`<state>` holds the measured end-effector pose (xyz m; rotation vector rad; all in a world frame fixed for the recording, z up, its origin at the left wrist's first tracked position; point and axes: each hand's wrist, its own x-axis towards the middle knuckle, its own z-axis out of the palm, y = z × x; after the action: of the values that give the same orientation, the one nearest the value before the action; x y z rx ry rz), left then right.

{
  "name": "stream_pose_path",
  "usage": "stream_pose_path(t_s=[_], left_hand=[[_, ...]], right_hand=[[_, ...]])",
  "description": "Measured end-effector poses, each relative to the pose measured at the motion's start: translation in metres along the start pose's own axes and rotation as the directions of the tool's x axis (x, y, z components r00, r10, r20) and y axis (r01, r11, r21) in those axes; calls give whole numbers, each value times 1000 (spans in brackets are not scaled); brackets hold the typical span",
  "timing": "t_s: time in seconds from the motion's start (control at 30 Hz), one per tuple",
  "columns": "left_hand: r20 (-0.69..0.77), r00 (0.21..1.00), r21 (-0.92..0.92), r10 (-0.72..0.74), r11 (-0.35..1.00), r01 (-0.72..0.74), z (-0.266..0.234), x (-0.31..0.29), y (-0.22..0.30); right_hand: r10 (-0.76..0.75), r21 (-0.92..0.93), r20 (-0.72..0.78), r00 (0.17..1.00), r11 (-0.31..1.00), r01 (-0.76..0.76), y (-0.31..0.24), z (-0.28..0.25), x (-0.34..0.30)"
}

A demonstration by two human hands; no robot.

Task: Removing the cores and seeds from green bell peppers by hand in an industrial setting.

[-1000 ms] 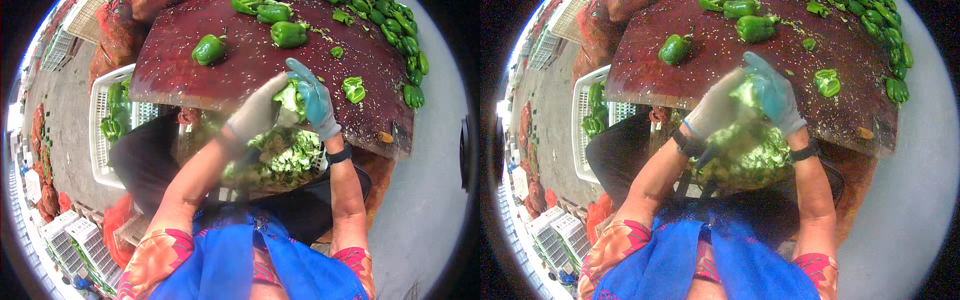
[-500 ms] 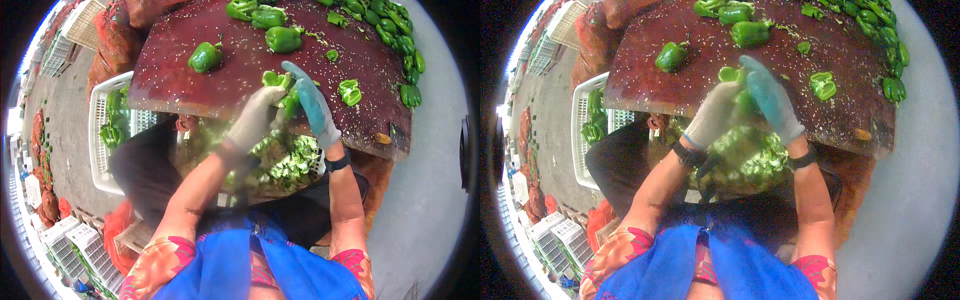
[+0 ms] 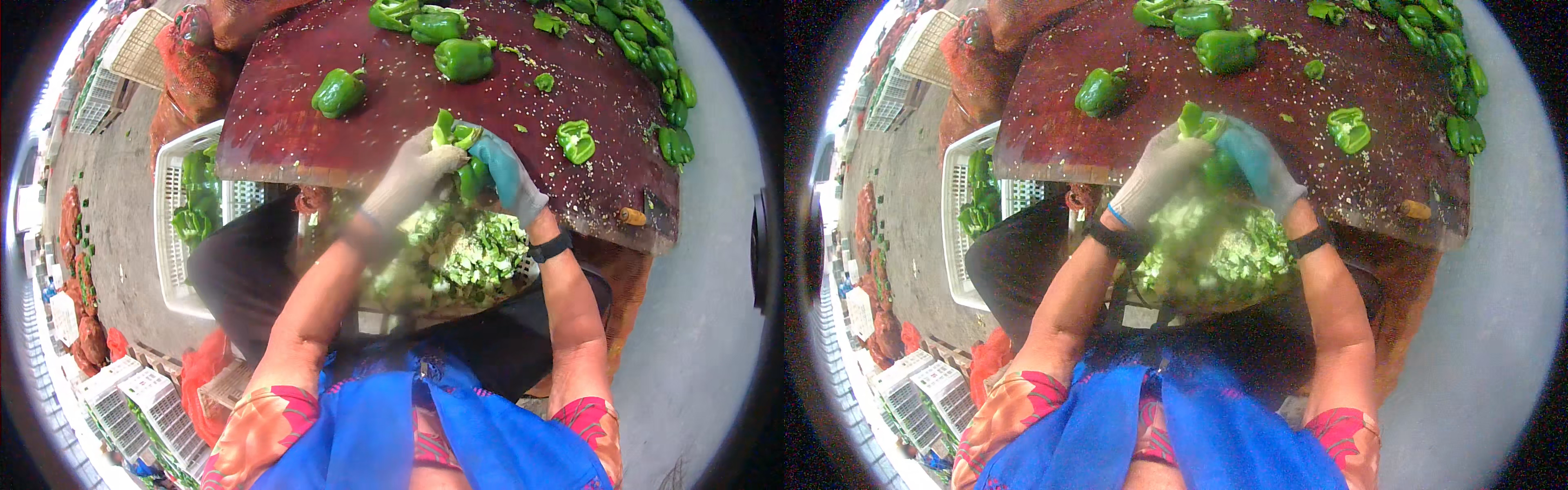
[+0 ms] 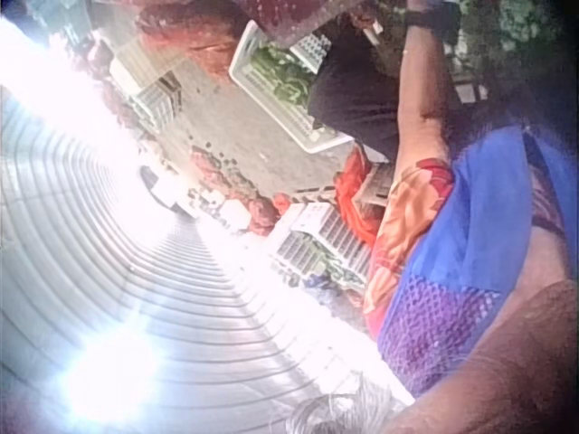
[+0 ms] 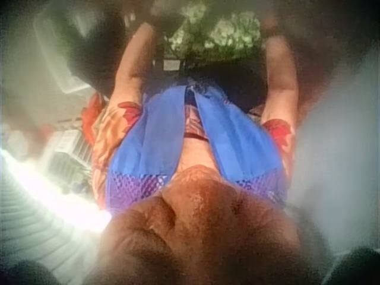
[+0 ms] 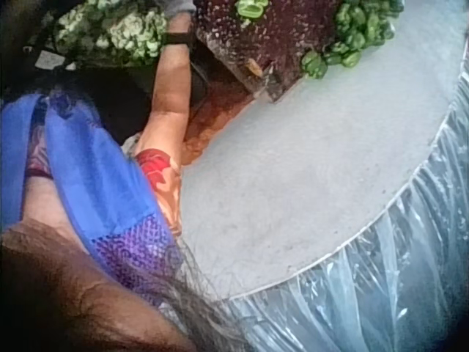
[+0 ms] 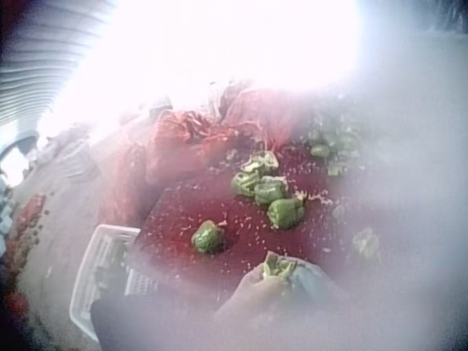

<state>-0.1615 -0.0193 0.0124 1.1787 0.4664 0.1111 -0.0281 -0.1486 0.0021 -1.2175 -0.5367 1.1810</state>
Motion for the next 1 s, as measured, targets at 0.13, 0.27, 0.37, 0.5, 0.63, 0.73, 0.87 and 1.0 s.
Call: stream_pose_path(t_s=[0.13,0.27,0.37,0.5,0.63,0.73,0.87,1.0], left_hand=[[-87,996,111,-2,994,12,3,-7,2],[229,897,21,377,920,-392,-15,2,-10],[312,790,198,528,777,-598,0,-29,23],[190,976,-555,-107,808,197,-2,-18,6],[74,959,-775,-275,589,229,39,-25,27],[189,980,-711,65,697,91,21,-14,-18],[34,999,-695,11,719,16,31,-15,-28],[-93,988,-529,125,834,-156,28,-8,-39]], right_hand=[[-64,-162,-37,997,985,57,7,-1,3],[5,158,-3,1000,987,-5,-13,17,-4],[-7,109,-51,999,994,12,-16,20,-6],[-80,9,-49,996,997,81,-12,18,-6],[-123,-79,-99,987,990,115,-10,14,-8],[-142,-95,-58,988,986,136,-18,20,-6],[-138,-69,-33,990,988,136,-11,12,-1],[-86,10,-25,996,996,86,-22,19,2]])
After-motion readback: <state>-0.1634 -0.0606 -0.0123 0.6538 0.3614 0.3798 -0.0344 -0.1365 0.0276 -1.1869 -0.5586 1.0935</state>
